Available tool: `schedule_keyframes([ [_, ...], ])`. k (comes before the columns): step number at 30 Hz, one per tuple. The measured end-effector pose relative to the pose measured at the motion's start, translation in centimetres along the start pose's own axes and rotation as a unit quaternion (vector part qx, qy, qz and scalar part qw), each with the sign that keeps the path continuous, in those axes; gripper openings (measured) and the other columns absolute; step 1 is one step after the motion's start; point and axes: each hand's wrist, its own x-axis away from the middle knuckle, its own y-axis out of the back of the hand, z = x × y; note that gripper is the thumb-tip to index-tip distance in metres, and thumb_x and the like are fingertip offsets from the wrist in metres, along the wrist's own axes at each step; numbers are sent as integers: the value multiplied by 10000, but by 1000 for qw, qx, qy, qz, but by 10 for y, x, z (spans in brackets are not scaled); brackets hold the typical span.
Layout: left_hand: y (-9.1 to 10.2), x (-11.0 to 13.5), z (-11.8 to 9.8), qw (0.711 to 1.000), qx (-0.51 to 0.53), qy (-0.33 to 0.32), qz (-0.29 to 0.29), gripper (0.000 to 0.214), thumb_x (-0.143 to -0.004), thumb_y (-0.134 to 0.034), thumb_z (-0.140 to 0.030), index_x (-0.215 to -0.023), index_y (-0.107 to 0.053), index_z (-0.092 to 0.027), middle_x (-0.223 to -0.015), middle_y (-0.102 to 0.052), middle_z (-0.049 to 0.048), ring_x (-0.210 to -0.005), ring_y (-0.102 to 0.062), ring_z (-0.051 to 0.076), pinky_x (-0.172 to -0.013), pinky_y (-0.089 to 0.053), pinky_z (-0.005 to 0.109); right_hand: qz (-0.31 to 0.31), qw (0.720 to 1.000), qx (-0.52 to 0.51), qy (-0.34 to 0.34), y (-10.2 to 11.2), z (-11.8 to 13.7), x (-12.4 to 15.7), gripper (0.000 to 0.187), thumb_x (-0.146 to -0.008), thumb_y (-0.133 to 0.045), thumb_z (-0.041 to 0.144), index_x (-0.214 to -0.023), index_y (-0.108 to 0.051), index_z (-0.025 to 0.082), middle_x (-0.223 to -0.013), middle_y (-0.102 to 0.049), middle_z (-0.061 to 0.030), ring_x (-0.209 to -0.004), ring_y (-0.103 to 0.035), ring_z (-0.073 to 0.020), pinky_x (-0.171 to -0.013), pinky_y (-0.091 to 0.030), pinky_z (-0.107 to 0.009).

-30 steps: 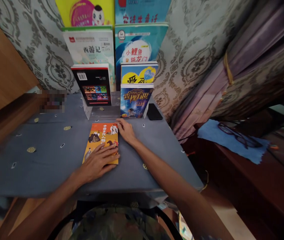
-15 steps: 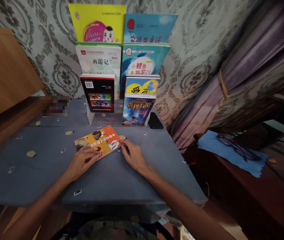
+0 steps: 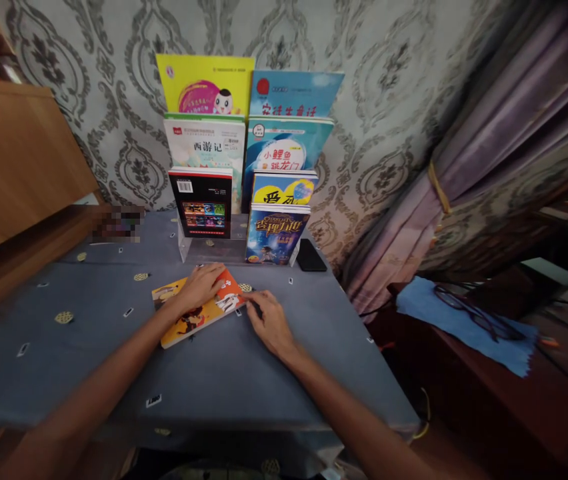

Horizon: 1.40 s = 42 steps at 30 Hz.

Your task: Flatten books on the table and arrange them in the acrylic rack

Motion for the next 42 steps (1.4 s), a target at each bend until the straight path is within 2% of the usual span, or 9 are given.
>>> schedule_keyframes([
  [4,-4,-3,-2,1000,4,-6,-6,438,-979,-424,-285,-1374,-565,-159,-1463,-556,143,-1367,-506,261,-1131,-391,466,8,999,-37,-23,1,-1,-1,283,-926,-497,176,-1077,-726,244,-1053,-752,-67,-1002,-679,-231,-913,-530,-390],
  [13,-10,2,1,998,-1,-47,-38,395,-989,-410,-275,-1313,-621,-190,-1421,-602,116,-1369,-507,246,-1139,-363,509,11,994,-88,-67,4,-3,-5,269,-930,-486,246,-1058,-721,227,-1034,-777,-49,-902,-719,-208,-798,-548,-332],
  [16,-8,8,-6,996,12,-80,-30,386,-994,-413,-280,-1291,-640,-184,-1376,-638,110,-1352,-522,249,-1129,-381,492,7,991,-110,-79,3,-5,-6,264,-930,-487,250,-1078,-704,228,-1017,-783,-53,-903,-730,-214,-810,-555,-348],
  [20,-4,21,-22,992,34,-122,-17,367,-1011,-425,-334,-1277,-658,-236,-1324,-675,78,-1287,-572,235,-1115,-402,476,-8,981,-164,-105,1,-10,-7,273,-941,-474,256,-1139,-662,243,-994,-786,-56,-932,-739,-219,-854,-572,-386],
  [25,3,33,-43,983,47,-176,-8,363,-1033,-399,-331,-1263,-672,-269,-1311,-678,63,-1232,-605,214,-1072,-443,436,-14,970,-209,-121,-1,-15,-6,271,-955,-472,284,-1170,-629,234,-1006,-777,-73,-934,-749,-218,-828,-597,-382],
  [32,7,37,-50,982,40,-183,1,355,-1025,-411,-273,-1276,-662,-264,-1327,-666,68,-1255,-588,219,-1077,-437,443,-7,976,-184,-113,1,-12,-5,278,-961,-463,280,-1184,-620,226,-997,-777,-77,-971,-737,-223,-826,-589,-381],
  [38,-1,39,-45,983,28,-180,-10,371,-1018,-403,-253,-1298,-646,-275,-1345,-655,66,-1274,-579,219,-1091,-430,459,0,992,-102,-80,4,-6,-3,293,-959,-466,281,-1184,-646,225,-968,-783,-57,-833,-729,-212,-784,-559,-351],
  [42,-6,45,-44,985,9,-173,-3,400,-1013,-401,-230,-1362,-590,-274,-1405,-616,69,-1315,-552,227,-1125,-401,484,6,994,-85,-64,5,-3,-2,299,-966,-449,290,-1181,-651,242,-967,-781,-44,-796,-718,-204,-735,-542,-322],
])
